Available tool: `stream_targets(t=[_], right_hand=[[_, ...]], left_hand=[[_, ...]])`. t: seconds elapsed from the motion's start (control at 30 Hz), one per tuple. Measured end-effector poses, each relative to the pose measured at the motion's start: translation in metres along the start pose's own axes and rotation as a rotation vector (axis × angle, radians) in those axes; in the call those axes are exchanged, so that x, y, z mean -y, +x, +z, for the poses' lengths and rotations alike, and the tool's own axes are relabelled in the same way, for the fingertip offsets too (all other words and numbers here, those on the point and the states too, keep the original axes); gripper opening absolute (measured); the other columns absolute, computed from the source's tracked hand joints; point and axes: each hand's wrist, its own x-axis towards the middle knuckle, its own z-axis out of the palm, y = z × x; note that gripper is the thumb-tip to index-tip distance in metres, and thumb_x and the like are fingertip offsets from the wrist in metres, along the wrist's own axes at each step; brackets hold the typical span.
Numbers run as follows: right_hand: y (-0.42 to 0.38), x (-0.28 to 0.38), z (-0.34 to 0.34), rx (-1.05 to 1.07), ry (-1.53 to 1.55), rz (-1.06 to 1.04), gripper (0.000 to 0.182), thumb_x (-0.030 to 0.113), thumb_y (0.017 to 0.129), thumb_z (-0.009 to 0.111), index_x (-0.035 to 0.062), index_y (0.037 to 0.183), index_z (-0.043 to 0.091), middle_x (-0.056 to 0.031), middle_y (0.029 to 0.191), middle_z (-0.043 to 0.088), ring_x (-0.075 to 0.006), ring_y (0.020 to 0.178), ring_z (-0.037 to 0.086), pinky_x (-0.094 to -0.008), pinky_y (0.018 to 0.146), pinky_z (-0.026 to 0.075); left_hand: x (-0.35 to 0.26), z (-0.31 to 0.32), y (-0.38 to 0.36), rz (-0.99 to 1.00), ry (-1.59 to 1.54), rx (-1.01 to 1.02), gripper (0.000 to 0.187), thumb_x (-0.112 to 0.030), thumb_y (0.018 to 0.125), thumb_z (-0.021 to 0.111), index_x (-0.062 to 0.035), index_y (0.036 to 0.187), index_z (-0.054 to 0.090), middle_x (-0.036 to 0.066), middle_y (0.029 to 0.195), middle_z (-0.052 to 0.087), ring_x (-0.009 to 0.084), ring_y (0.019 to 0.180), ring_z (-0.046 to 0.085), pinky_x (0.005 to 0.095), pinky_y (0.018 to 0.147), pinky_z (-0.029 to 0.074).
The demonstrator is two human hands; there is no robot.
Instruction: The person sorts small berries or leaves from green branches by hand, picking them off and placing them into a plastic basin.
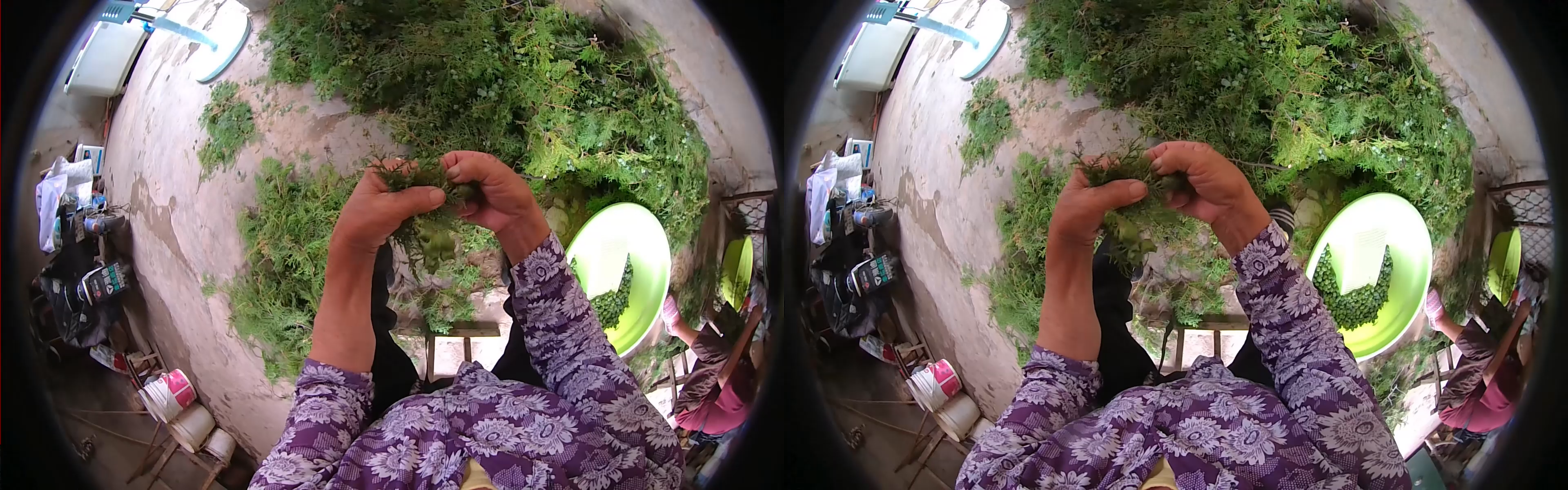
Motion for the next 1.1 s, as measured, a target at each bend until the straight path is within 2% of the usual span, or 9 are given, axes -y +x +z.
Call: stream_targets(t=[0.17,0.23,0.27,0.33,0.43,0.53,0.67,0.83,1.1], right_hand=[[-0.004,0.007,-0.007,0.124,0.124,-0.013,0.017,0.012,0.076,0.052,-0.0011,0.086,0.056,-0.0037,0.067,0.052,-0.0110,0.054,0.050,-0.0202,0.037,0.034],[-0.005,0.008,-0.008,0.211,0.218,0.003,0.018,0.014,0.081,0.048,0.0001,0.092,0.053,-0.0089,0.081,0.058,-0.0133,0.057,0.054,-0.0175,0.037,0.037],[-0.006,0.009,-0.007,0.214,0.217,0.002,0.018,0.014,0.081,0.048,0.0001,0.092,0.053,-0.0089,0.081,0.058,-0.0133,0.057,0.054,-0.0175,0.037,0.037],[-0.008,0.012,-0.001,0.159,0.180,-0.119,0.027,0.025,0.088,0.043,0.0010,0.095,0.054,-0.0116,0.087,0.058,-0.0152,0.061,0.056,-0.0170,0.038,0.038],[-0.012,0.022,0.006,0.047,0.224,-0.118,0.038,0.034,0.088,0.046,-0.0015,0.094,0.054,-0.0079,0.081,0.054,-0.0148,0.059,0.055,-0.0180,0.039,0.038],[-0.008,0.023,0.001,0.073,0.139,-0.109,0.040,0.038,0.086,0.048,-0.0001,0.094,0.055,-0.0084,0.084,0.055,-0.0124,0.059,0.054,-0.0160,0.039,0.037],[-0.008,0.017,0.001,-0.011,-0.092,-0.141,0.035,0.036,0.084,0.054,0.0016,0.092,0.056,-0.0065,0.083,0.056,-0.0092,0.058,0.054,-0.0148,0.040,0.036],[-0.004,0.013,0.004,0.025,-0.236,-0.156,0.020,0.021,0.078,0.064,0.0045,0.087,0.058,0.0016,0.072,0.056,-0.0046,0.057,0.053,-0.0154,0.041,0.036],[-0.002,0.010,0.008,-0.030,-0.254,-0.192,0.016,0.018,0.077,0.064,0.0054,0.086,0.058,0.0035,0.069,0.055,-0.0040,0.053,0.050,-0.0149,0.043,0.037]], left_hand=[[-0.003,0.001,-0.004,-0.049,-0.098,0.097,0.018,-0.002,0.069,0.066,-0.0018,0.087,0.063,0.002,0.079,0.063,0.0081,0.071,0.057,0.0222,0.065,0.045],[0.002,-0.003,-0.003,-0.078,-0.141,-0.015,0.020,-0.003,0.070,0.065,-0.0017,0.090,0.063,0.003,0.082,0.063,0.0093,0.074,0.058,0.0225,0.067,0.046],[0.001,-0.003,-0.002,-0.077,-0.139,-0.015,0.020,-0.003,0.070,0.065,-0.0017,0.090,0.063,0.003,0.082,0.063,0.0093,0.074,0.058,0.0225,0.067,0.046],[-0.004,-0.002,-0.001,-0.060,-0.092,-0.038,0.022,-0.004,0.071,0.065,-0.0018,0.093,0.061,0.003,0.084,0.063,0.0094,0.076,0.057,0.0229,0.068,0.046],[-0.003,-0.002,0.002,-0.028,-0.071,-0.065,0.022,-0.005,0.073,0.065,-0.0022,0.094,0.061,0.002,0.085,0.062,0.0089,0.075,0.057,0.0233,0.068,0.046],[0.000,-0.004,0.004,0.002,-0.048,-0.090,0.022,-0.006,0.073,0.064,-0.0024,0.095,0.060,0.001,0.085,0.062,0.0084,0.075,0.057,0.0235,0.068,0.046],[0.002,-0.008,0.006,-0.002,-0.034,-0.122,0.020,-0.006,0.074,0.063,-0.0028,0.094,0.060,0.001,0.085,0.062,0.0081,0.075,0.057,0.0236,0.068,0.046],[0.000,-0.007,0.005,-0.007,-0.023,-0.096,0.018,-0.005,0.074,0.063,-0.0024,0.092,0.061,0.001,0.082,0.062,0.0076,0.072,0.057,0.0221,0.065,0.046],[0.004,0.000,0.007,0.013,0.044,-0.039,0.019,-0.005,0.074,0.064,-0.0014,0.092,0.061,0.002,0.082,0.062,0.0070,0.071,0.056,0.0216,0.064,0.046]])
